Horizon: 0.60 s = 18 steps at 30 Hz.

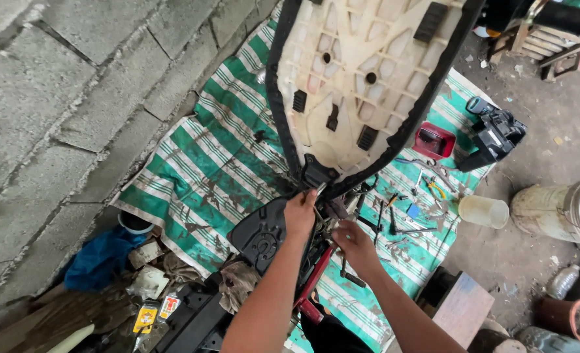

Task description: Removing a motorcycle seat using a screwdriver to release clips and then cleaning the engine area with a cloth.

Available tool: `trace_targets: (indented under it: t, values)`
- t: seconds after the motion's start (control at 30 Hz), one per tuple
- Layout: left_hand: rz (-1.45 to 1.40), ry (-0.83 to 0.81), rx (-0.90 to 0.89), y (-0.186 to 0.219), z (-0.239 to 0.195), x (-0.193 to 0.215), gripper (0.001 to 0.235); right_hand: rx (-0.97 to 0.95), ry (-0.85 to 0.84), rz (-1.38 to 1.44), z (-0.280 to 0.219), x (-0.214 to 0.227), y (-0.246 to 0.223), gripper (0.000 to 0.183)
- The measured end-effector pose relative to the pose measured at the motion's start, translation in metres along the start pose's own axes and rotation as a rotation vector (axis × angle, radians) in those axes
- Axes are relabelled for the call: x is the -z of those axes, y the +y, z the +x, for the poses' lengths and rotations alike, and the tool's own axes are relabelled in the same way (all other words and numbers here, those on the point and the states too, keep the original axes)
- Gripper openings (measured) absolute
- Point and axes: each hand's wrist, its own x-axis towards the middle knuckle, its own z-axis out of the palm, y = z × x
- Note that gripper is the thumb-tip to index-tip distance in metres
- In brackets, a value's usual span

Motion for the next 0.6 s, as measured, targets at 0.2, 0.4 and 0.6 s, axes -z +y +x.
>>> trace_targets:
  t: [0.2,0.4,0.6]
  values:
    - [-0.107,-0.184,-0.044,-0.024,0.015,-0.003,0.053,0.086,-0.1,-0.109,0.047,0.001,0.003,0.049]
    - [-0.594,-0.202,0.138,0.007,-0.018,-0.005,0.048,0.178,-0.061,-0.059,0.06,0.012,0.019,0.035]
    - [-0.582,-0.21,0.184,0.002,-0.02,-0.013,0.047,0.186,-0.047,-0.023,0.06,0.012,0.017,0.026]
